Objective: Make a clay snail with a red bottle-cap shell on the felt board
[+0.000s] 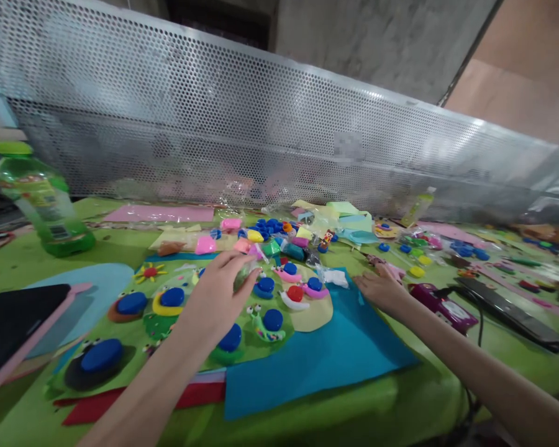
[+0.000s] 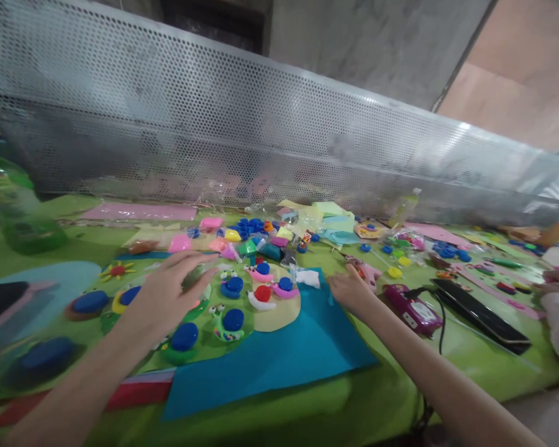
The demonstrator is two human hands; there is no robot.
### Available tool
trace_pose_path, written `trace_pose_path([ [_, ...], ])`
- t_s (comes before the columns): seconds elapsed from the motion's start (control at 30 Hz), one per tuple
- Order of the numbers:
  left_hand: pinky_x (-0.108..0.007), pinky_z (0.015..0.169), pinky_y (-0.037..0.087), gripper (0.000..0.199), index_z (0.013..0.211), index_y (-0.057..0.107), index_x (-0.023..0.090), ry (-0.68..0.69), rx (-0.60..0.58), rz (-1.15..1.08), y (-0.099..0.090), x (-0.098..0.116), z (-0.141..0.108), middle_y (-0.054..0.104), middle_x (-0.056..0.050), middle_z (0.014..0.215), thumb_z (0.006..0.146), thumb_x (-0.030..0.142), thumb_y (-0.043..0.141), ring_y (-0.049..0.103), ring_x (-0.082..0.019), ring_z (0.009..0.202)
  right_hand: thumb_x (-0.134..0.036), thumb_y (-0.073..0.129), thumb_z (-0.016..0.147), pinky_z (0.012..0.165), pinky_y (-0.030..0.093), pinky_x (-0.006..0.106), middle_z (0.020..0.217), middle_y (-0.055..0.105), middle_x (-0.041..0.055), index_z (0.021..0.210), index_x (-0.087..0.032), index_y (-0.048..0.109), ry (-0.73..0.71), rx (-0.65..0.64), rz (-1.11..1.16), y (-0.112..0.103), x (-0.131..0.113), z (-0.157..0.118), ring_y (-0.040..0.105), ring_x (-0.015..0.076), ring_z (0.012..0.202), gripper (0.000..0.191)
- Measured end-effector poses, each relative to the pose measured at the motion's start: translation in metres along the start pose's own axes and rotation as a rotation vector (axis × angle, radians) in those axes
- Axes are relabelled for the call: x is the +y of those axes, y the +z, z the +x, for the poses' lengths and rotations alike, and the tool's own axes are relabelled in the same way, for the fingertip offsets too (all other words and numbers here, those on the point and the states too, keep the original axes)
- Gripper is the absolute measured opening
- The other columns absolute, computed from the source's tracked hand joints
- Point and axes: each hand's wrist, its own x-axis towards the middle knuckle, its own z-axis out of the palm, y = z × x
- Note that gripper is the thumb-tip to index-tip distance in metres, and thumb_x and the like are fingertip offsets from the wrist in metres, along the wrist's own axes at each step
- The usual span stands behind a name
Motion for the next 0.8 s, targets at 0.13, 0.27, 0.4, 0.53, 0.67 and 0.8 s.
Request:
trace_pose_path([
  [0.13, -0.037, 0.078, 0.046, 0.037, 0.108, 0.057, 0.018, -0.001, 0.000, 0.005, 0.002, -0.001, 0.002, 0.054, -0.010, 0.112, 0.086, 0.041, 0.038, 0.058, -0.023, 0.087, -0.012, 0.048, 0.085, 0.089, 0.039, 0.039, 0.080, 0.064, 0.0066, 0.078, -0.013, 0.063, -0.165, -0.098, -0.163, -0.012, -0.002, 0.013, 0.057, 0.0171, 0.085, 0.016],
  [0.27, -0.038, 0.081, 0.045, 0.041, 0.107, 0.058, 0.017, -0.005, 0.007, 0.002, 0.002, -0.001, 0.002, 0.055, -0.010, 0.110, 0.084, 0.044, 0.038, 0.056, -0.025, 0.090, -0.007, 0.047, 0.084, 0.086, 0.039, 0.038, 0.076, 0.064, 0.0061, 0.076, -0.011, 0.063, -0.278, -0.158, -0.262, -0.022, 0.001, 0.023, 0.057, 0.0171, 0.083, 0.018],
  [0.4, -0.039, 0.082, 0.044, 0.042, 0.109, 0.058, 0.019, -0.004, 0.020, 0.024, 0.001, -0.003, 0.002, 0.056, -0.008, 0.111, 0.084, 0.046, 0.037, 0.056, -0.025, 0.091, -0.023, 0.049, 0.087, 0.083, 0.043, 0.038, 0.080, 0.062, 0.0014, 0.080, -0.013, 0.060, -0.311, -0.230, -0.327, -0.025, 0.004, 0.032, 0.058, 0.0133, 0.080, 0.016],
  [0.53, -0.037, 0.079, 0.046, 0.044, 0.107, 0.058, 0.019, -0.002, 0.030, 0.033, 0.002, -0.005, 0.002, 0.056, -0.008, 0.111, 0.083, 0.048, 0.036, 0.058, -0.023, 0.086, -0.029, 0.049, 0.087, 0.080, 0.044, 0.036, 0.081, 0.061, 0.0014, 0.082, -0.013, 0.059, -0.324, -0.294, -0.332, -0.026, 0.005, 0.038, 0.058, 0.0134, 0.079, 0.020],
  [0.67, -0.037, 0.083, 0.044, 0.044, 0.107, 0.058, 0.019, 0.019, 0.046, 0.020, 0.002, -0.005, 0.002, 0.056, -0.008, 0.110, 0.083, 0.048, 0.036, 0.056, -0.024, 0.094, -0.030, 0.049, 0.086, 0.074, 0.043, 0.033, 0.077, 0.061, 0.0013, 0.078, -0.012, 0.059, -0.300, -0.333, -0.288, -0.032, 0.006, 0.039, 0.057, 0.0132, 0.074, 0.022],
  [0.8, -0.036, 0.081, 0.045, 0.043, 0.108, 0.058, 0.021, 0.003, 0.023, 0.012, 0.002, -0.003, 0.001, 0.055, -0.007, 0.111, 0.084, 0.049, 0.036, 0.054, -0.024, 0.099, -0.018, 0.052, 0.076, 0.066, 0.037, 0.030, 0.069, 0.065, 0.0063, 0.074, -0.013, 0.063, -0.236, -0.328, -0.241, -0.043, 0.009, 0.029, 0.058, 0.0165, 0.067, 0.012],
])
